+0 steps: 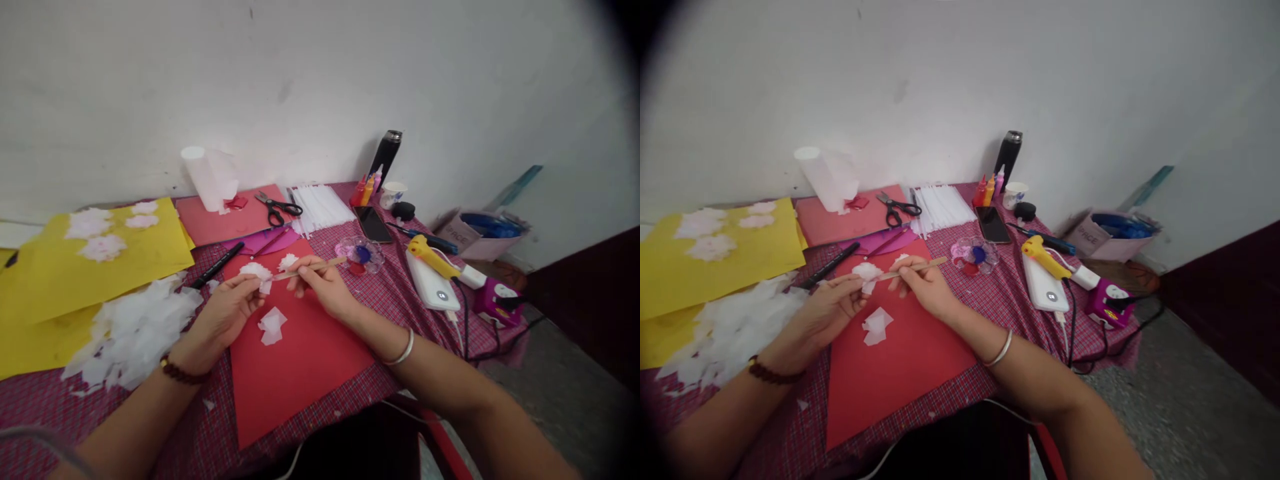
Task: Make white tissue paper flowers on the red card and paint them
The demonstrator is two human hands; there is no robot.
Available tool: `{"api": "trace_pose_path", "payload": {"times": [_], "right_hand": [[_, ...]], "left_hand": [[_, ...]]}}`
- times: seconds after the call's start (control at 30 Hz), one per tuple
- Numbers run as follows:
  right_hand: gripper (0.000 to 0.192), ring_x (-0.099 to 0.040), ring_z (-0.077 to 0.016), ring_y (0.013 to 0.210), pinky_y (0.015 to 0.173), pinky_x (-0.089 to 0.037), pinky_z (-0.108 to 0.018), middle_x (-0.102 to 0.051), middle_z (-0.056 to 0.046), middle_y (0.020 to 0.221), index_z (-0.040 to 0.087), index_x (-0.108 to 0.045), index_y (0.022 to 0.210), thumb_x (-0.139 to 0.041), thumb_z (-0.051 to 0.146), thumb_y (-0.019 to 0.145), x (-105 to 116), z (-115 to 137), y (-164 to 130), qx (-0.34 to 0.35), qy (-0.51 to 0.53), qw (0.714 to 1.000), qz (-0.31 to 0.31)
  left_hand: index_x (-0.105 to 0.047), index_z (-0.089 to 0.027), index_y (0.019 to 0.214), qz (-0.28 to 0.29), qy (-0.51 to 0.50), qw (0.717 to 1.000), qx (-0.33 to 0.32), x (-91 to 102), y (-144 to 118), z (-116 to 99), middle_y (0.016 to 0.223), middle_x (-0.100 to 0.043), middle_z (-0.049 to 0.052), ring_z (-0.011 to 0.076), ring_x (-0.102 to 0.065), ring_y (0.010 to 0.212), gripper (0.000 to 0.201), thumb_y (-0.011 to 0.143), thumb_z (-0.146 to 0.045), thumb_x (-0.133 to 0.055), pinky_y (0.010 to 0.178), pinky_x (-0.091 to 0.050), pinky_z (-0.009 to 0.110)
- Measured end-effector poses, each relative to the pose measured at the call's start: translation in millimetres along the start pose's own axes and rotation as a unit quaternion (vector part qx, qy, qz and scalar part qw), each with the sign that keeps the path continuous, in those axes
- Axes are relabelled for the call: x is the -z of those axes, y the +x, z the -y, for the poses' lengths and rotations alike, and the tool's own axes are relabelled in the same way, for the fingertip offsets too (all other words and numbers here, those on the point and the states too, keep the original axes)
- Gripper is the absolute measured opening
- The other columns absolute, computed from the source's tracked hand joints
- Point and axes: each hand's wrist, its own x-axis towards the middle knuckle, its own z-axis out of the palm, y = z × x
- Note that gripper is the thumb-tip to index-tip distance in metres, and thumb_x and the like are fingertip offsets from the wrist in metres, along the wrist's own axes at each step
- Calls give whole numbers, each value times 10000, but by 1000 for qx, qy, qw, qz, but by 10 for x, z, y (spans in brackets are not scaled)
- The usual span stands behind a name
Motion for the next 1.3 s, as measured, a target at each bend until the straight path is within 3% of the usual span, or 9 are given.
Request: {"api": "trace_pose_path", "payload": {"times": [0.43, 0.67, 0.8, 0.93, 1.03, 1.13, 1.2, 1.23, 1.3], "right_hand": [[263, -580, -94, 525, 539, -477, -231, -683, 5, 687, 207, -639, 915, -611, 465, 869, -10, -9, -19, -11, -31, 999, -15], [287, -583, -87, 497, 510, -461, -213, -709, 0, 708, 205, -635, 910, -647, 483, 838, -20, 1, -29, -25, 9, 999, -28], [353, -573, -89, 478, 486, -451, -213, -722, -11, 714, 202, -663, 899, -691, 533, 781, -27, 3, -33, -55, 35, 997, -42], [390, -536, -85, 467, 471, -431, -216, -705, -30, 666, 178, -702, 812, -673, 566, 779, -44, -9, -41, -53, 19, 997, -61], [338, -502, -74, 453, 456, -418, -207, -675, -9, 630, 179, -711, 801, -652, 512, 813, -63, -22, -57, -62, 41, 993, -89], [227, -431, -63, 406, 463, -460, -211, -622, 45, 576, 199, -699, 863, -685, 417, 799, -79, -15, -82, -117, 147, 978, -91], [196, -390, -48, 387, 481, -493, -212, -608, 66, 573, 200, -681, 859, -707, 381, 788, -80, 13, -97, -160, 222, 959, -73], [190, -388, -41, 390, 496, -508, -210, -623, 67, 600, 197, -675, 858, -719, 366, 780, -76, 35, -100, -175, 249, 951, -61], [201, -414, -34, 415, 529, -533, -210, -662, 63, 679, 205, -672, 899, -748, 328, 760, -54, 86, -91, -182, 273, 944, -36]], "left_hand": [[-687, -147, 649, 4, 12, 1000, 0, -16, -34, 11, 653, -643, -18, 71, -564, 565, 93, 647, -144, -780, 533, -481, 177], [-716, -157, 720, 48, -37, 998, -10, 22, -28, 6, 735, -691, 0, 93, -625, 643, 104, 631, -124, -760, 598, -524, 191], [-728, -169, 738, 42, -2, 999, -34, -11, -49, 3, 724, -695, 8, 104, -628, 657, 159, 608, -163, -819, 607, -524, 204], [-727, -177, 710, 28, 83, 990, -112, -63, -77, 19, 685, -679, 5, 115, -600, 613, 141, 634, -256, -816, 595, -509, 241], [-752, -203, 760, 19, 247, 947, -204, -58, -121, 39, 644, -677, 6, 141, -592, 586, 94, 721, -289, -743, 582, -487, 268], [-778, -252, 852, 39, 408, 846, -340, -19, -171, 37, 784, -740, 30, 193, -653, 743, 123, 801, -275, -669, 716, -510, 316], [-785, -282, 897, 74, 459, 789, -402, -14, -191, 6, 910, -763, 40, 223, -669, 882, 158, 813, -262, -652, 857, -498, 350], [-786, -290, 903, 90, 471, 774, -413, -29, -195, -19, 940, -766, 43, 232, -667, 922, 165, 811, -262, -653, 902, -484, 360], [-786, -290, 879, 89, 471, 779, -404, -97, -188, -82, 910, -764, 43, 232, -665, 896, 147, 793, -267, -668, 888, -486, 359]]}}
